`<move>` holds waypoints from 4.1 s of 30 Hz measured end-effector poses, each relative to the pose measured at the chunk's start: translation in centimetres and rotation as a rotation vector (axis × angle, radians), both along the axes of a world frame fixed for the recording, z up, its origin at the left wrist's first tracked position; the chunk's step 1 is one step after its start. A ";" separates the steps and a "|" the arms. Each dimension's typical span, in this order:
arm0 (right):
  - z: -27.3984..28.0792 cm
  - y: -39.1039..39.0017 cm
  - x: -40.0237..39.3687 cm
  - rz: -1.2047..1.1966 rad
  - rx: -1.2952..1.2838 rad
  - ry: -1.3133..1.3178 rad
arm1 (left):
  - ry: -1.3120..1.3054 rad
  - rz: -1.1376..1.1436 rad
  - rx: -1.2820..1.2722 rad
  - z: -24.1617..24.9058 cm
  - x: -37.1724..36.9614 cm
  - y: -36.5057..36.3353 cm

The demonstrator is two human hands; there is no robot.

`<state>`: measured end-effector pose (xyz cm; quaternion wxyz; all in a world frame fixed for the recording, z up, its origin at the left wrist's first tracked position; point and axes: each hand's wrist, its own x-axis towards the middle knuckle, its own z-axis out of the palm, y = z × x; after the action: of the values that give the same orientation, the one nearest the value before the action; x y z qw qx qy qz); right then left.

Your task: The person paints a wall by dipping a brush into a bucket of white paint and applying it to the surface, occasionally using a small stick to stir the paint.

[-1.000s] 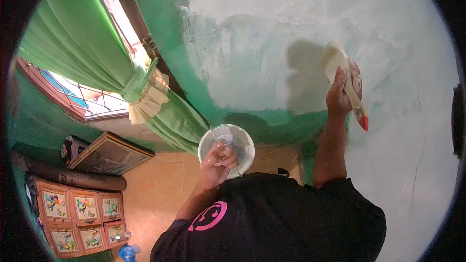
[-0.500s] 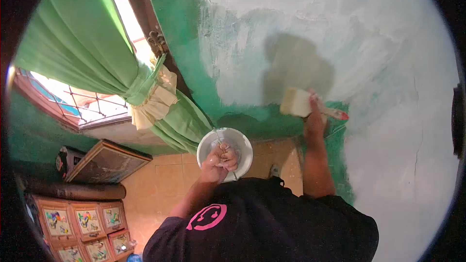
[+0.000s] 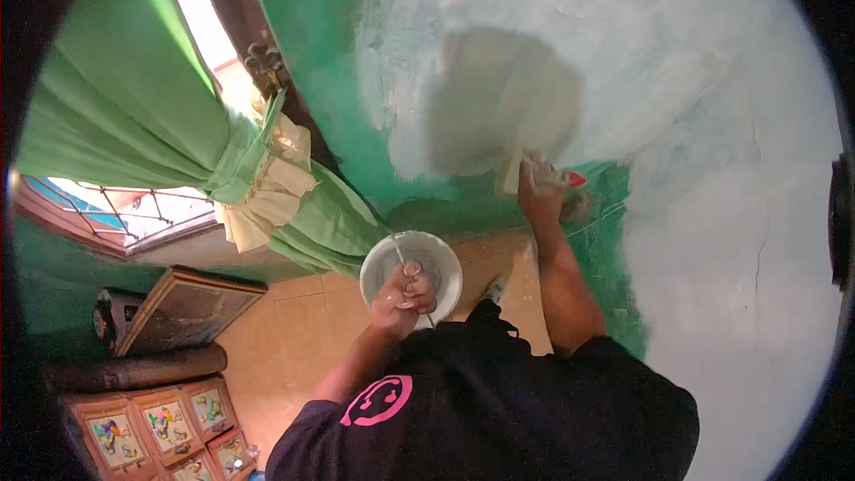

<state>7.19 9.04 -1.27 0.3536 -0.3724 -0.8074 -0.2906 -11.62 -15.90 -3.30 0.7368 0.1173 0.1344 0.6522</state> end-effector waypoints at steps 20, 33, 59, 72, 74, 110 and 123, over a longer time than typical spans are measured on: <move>4.1 -1.3 -0.8 0.206 -0.471 0.470 | 0.010 0.079 0.077 -0.5 -0.4 -0.4; -2.4 -4.5 -0.5 0.539 -1.270 1.140 | 0.036 0.051 0.071 0.3 0.5 0.1; -7.3 -13.3 -7.7 0.725 -1.694 0.177 | -0.001 -0.080 0.171 1.3 3.2 -1.0; -6.0 -14.4 -8.2 0.595 -1.458 -0.303 | -0.145 -0.003 0.198 -0.3 2.6 -2.1; -6.2 -14.2 -8.2 0.597 -1.344 -0.448 | -0.121 -0.013 0.193 -0.2 2.4 -2.2; -7.9 -14.6 -8.1 0.537 -1.749 -0.110 | -0.208 -0.043 0.141 -0.4 1.8 -2.7; -7.3 -14.3 -7.9 0.735 -1.379 0.044 | -0.226 -0.047 0.131 -1.6 2.0 -2.2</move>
<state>-0.71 -5.29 -8.56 0.1319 -0.2223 -0.8698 0.4202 -9.65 -18.12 -4.90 0.7530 0.0941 0.0052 0.6512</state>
